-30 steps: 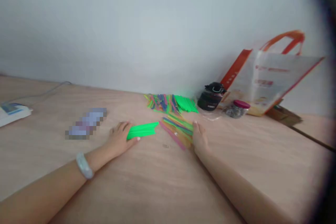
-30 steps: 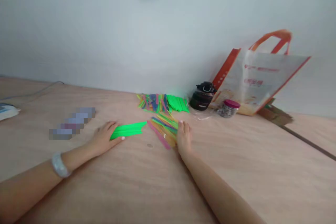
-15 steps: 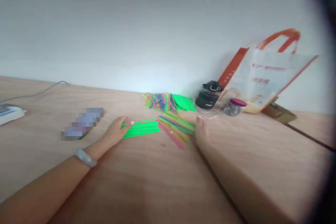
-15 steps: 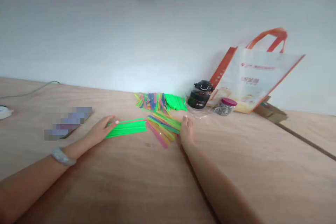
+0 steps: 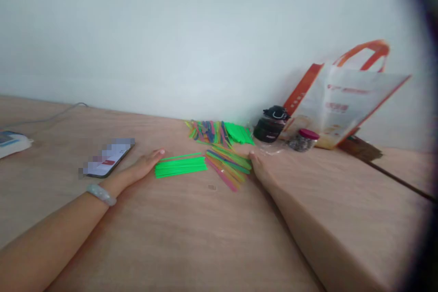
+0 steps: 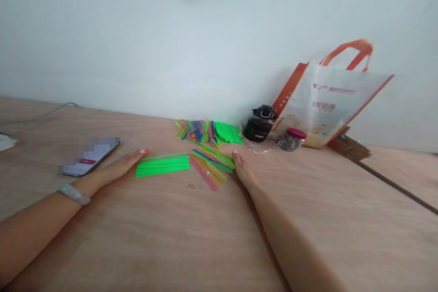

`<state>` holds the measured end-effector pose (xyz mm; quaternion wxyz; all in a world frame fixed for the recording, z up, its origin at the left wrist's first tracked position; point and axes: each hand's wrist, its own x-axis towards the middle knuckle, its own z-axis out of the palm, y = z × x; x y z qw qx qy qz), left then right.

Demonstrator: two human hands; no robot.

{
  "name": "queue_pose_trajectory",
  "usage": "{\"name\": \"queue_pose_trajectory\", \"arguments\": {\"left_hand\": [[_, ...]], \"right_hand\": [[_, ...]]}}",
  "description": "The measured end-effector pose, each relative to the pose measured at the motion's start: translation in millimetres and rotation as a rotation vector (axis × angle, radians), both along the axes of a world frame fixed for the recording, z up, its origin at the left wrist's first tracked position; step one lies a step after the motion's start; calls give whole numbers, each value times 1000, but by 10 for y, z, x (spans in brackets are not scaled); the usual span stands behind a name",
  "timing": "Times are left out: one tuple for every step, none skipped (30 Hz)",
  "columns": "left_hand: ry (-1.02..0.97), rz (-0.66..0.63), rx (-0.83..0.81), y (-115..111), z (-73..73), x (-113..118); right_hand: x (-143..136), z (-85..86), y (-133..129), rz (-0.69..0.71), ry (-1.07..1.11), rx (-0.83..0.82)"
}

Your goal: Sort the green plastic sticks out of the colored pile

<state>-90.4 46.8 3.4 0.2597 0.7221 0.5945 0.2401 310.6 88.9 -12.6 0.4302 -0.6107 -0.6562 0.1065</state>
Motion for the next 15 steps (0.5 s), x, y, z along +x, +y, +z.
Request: {"name": "queue_pose_trajectory", "arguments": {"left_hand": [[17, -1, -4, -8, 8, 6], [25, 8, 7, -24, 16, 13], [28, 24, 38, -51, 24, 24], [36, 30, 90, -90, 34, 42], [55, 15, 156, -141, 46, 68], [89, -23, 231, -206, 58, 102], [144, -103, 297, -280, 71, 144], [197, -224, 337, -360, 83, 192], [243, -365, 340, -442, 93, 242], [271, -480, 332, -520, 101, 291], [287, -564, 314, -591, 107, 335], [297, -631, 288, -653, 112, 372], [302, -681, 258, -703, 115, 401], [305, -720, 227, -743, 118, 421], [308, -752, 198, -772, 120, 433]], "right_hand": [[2, 3, 2, 20, -9, -14], [0, 4, -4, 16, -24, -14], [-13, 5, -26, -5, -53, 6], [-40, 9, -71, -37, -92, 50], [-86, 18, -142, -88, -139, 122], [-149, 34, -240, -32, -211, 187], [-227, 56, -361, 72, -273, 248], [-315, 84, -499, 246, -348, 264], [-405, 116, -644, 426, -424, 243], [-493, 150, -785, 575, -487, 219], [-572, 183, -913, 696, -541, 191], [-639, 213, -1021, 781, -575, 161], [-692, 236, -1105, 848, -603, 123], [-731, 252, -1166, 892, -625, 80], [-757, 259, -1204, 910, -640, 42]]}}
